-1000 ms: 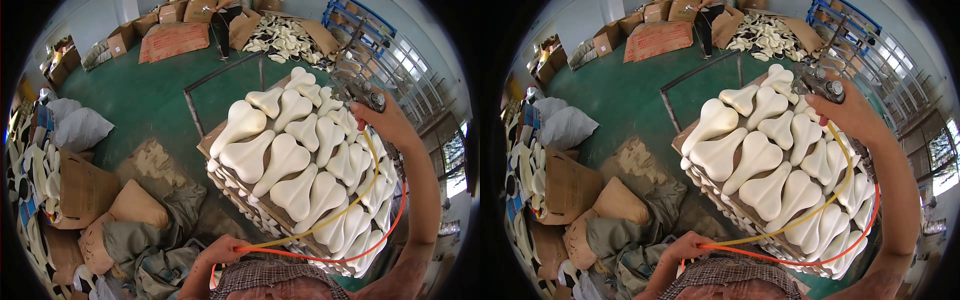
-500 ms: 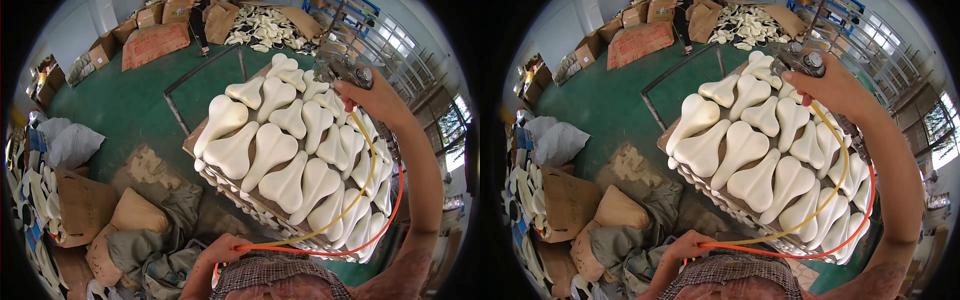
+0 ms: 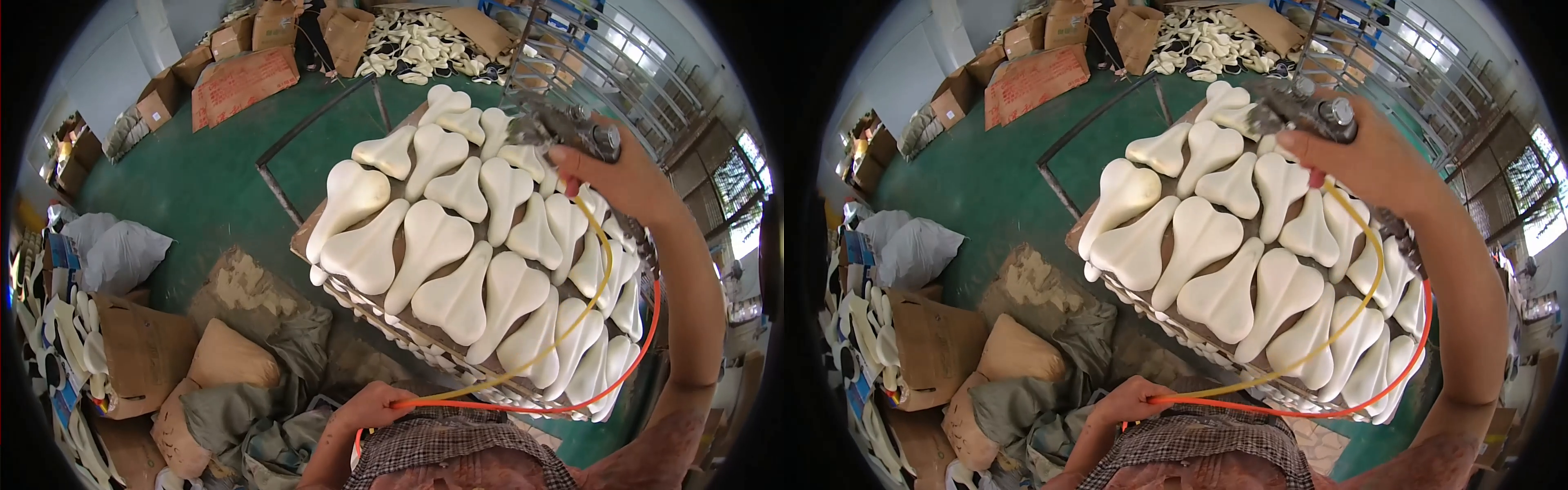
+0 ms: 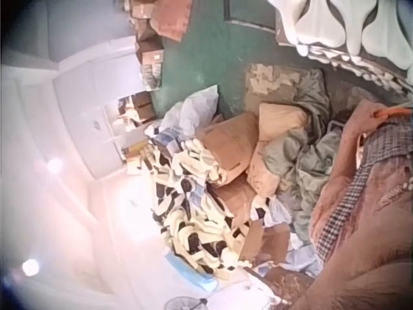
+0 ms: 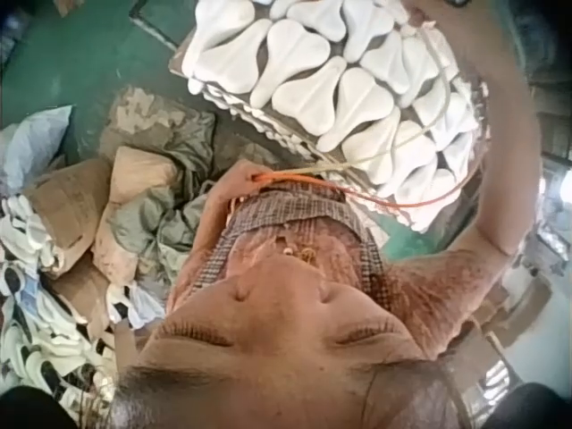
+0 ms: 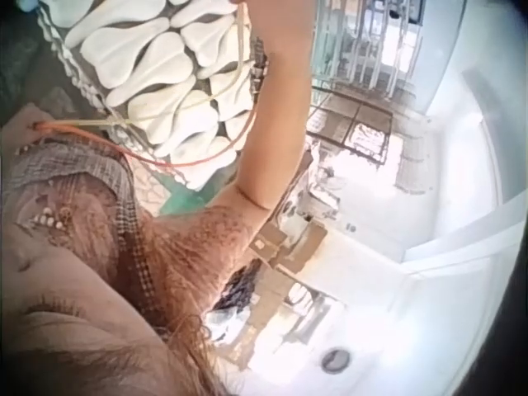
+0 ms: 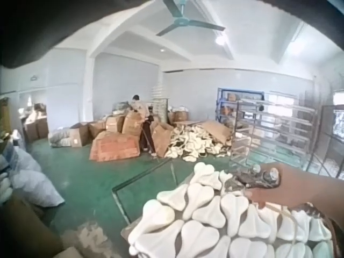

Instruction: Applying a spray coating to bicycle saddle foam parts using a spray gun.

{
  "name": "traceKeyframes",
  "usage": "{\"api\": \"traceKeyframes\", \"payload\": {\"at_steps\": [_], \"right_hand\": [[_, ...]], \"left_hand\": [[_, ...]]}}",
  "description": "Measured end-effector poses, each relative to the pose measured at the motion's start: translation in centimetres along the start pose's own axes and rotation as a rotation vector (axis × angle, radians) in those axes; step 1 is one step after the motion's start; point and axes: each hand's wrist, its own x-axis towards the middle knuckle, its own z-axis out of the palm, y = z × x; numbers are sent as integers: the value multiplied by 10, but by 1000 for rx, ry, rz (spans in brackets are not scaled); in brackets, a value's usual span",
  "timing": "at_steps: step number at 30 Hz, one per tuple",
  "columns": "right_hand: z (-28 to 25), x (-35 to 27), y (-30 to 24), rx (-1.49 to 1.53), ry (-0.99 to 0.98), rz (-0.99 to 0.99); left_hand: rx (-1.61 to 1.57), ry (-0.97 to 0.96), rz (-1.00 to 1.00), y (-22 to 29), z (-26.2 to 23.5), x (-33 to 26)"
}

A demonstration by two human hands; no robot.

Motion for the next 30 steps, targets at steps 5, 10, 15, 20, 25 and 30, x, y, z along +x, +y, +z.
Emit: {"api": "traceKeyframes", "payload": {"at_steps": [5, 10, 15, 20, 25, 30], "right_hand": [[-18, -8, 26, 59, 1, 100], [-19, -25, 29, 38, 66, 108], [-30, -10, 52, 18, 41, 29], [-21, -54, 40, 45, 7, 63], [-12, -68, 28, 155, -66, 16], [-26, -83, 25, 246, -292, -65]], "left_hand": [[55, -32, 76, 5, 5, 8], [53, -46, 113, 4, 14, 13], [78, -90, 69, 5, 24, 18], [77, -55, 62, 10, 33, 15], [53, -31, 130, 7, 42, 11], [47, -29, 73, 18, 47, 4]]}}
